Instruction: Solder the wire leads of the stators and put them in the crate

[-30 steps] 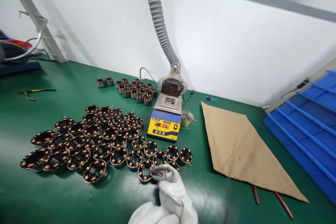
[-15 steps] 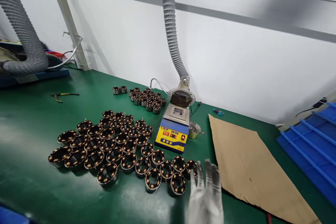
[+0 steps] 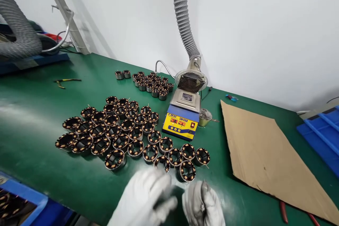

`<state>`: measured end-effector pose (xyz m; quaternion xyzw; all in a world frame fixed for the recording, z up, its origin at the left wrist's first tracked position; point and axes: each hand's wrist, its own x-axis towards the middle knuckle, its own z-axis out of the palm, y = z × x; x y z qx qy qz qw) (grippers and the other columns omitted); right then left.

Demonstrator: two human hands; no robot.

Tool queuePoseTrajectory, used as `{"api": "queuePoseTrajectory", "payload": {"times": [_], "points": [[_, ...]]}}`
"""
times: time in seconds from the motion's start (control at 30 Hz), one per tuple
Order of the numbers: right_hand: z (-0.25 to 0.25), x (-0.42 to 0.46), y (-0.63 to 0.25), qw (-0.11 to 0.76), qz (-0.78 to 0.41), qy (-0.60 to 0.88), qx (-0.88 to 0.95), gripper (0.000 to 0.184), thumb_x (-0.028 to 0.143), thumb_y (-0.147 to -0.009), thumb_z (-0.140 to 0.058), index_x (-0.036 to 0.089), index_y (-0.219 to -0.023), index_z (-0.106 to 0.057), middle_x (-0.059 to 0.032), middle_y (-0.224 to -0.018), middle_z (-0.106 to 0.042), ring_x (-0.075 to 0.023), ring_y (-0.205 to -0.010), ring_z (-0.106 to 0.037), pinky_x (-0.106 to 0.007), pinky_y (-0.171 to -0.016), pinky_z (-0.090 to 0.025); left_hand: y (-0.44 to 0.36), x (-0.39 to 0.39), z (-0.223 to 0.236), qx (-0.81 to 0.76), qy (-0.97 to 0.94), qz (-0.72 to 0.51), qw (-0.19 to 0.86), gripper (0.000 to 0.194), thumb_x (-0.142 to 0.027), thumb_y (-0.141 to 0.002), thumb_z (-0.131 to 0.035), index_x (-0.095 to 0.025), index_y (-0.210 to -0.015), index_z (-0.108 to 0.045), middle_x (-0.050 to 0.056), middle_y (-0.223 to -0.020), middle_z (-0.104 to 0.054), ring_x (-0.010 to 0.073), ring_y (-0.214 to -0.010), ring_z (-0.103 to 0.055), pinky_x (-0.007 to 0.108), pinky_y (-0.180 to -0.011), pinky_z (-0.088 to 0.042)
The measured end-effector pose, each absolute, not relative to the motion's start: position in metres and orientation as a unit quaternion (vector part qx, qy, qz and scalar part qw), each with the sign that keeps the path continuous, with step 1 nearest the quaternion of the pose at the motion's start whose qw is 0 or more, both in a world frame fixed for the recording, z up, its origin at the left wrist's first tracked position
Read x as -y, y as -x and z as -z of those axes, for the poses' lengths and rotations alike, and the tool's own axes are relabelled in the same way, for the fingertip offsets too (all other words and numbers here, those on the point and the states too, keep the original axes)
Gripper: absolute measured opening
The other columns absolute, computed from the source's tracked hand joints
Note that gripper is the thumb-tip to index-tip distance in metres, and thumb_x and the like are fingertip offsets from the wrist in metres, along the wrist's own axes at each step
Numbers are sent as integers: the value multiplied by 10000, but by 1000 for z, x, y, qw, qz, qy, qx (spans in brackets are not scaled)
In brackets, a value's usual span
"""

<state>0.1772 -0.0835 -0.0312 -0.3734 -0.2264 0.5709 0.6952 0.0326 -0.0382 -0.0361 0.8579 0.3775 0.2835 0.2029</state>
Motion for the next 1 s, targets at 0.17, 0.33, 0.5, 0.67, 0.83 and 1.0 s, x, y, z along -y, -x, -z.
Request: {"api": "queuePoseTrajectory", "payload": {"times": [0.17,0.33,0.5,0.67,0.83,1.0], "points": [[51,94,-188,627,-531,512,251,430,519,-813,-586,163,-572,-587,26,-378,-442,-73,-321,-348,-185,-335,-269,-33,11,46,-421,-870,-229,112,111,-154,-743,-702,-106,-809,-625,199,-1263,-521,427,-1290,-304,612,-1026,-322],[44,99,-187,631,-499,537,252,354,464,-735,-707,206,-977,-696,-100,-975,-710,-232,-870,-663,-325,-782,-532,-16,12,38,-302,-845,-280,342,247,-135,-629,-791,-199,-815,-642,93,-1346,-462,408,-1342,-200,600,-1048,-303],[36,90,-157,595,-643,440,197,401,540,-759,-642,216,-989,-692,-110,-998,-703,-278,-991,-638,-425,-817,-527,-10,10,31,-227,-767,-331,500,373,-190,-693,-767,-191,-1017,-584,141,-1392,-410,312,-1248,-425,450,-1033,-391],[40,84,-147,615,-666,393,156,318,462,-730,-689,225,-942,-686,-85,-943,-705,-266,-970,-645,-442,-825,-530,-6,15,11,-235,-845,-310,367,828,-233,-707,-799,-237,-1372,-305,116,-1388,-424,266,-1295,-363,393,-1091,-315],[33,84,-142,613,-692,358,131,382,451,-669,-731,238,-983,-676,-82,-1043,-682,-278,-1037,-613,-456,-911,-486,-6,2,-4,-151,-841,-343,389,371,-428,-905,-570,-189,-1188,-561,90,-1180,-618,229,-1144,-527,302,-1013,-375],[23,84,-136,591,-744,295,100,413,429,-669,-771,209,-1008,-681,-80,-888,-711,-189,-781,-664,-292,-706,-533,-15,-9,-3,-243,-690,-423,534,264,-219,-863,-480,-176,-681,-666,35,-737,-686,201,-828,-642,264,-789,-483]]}}
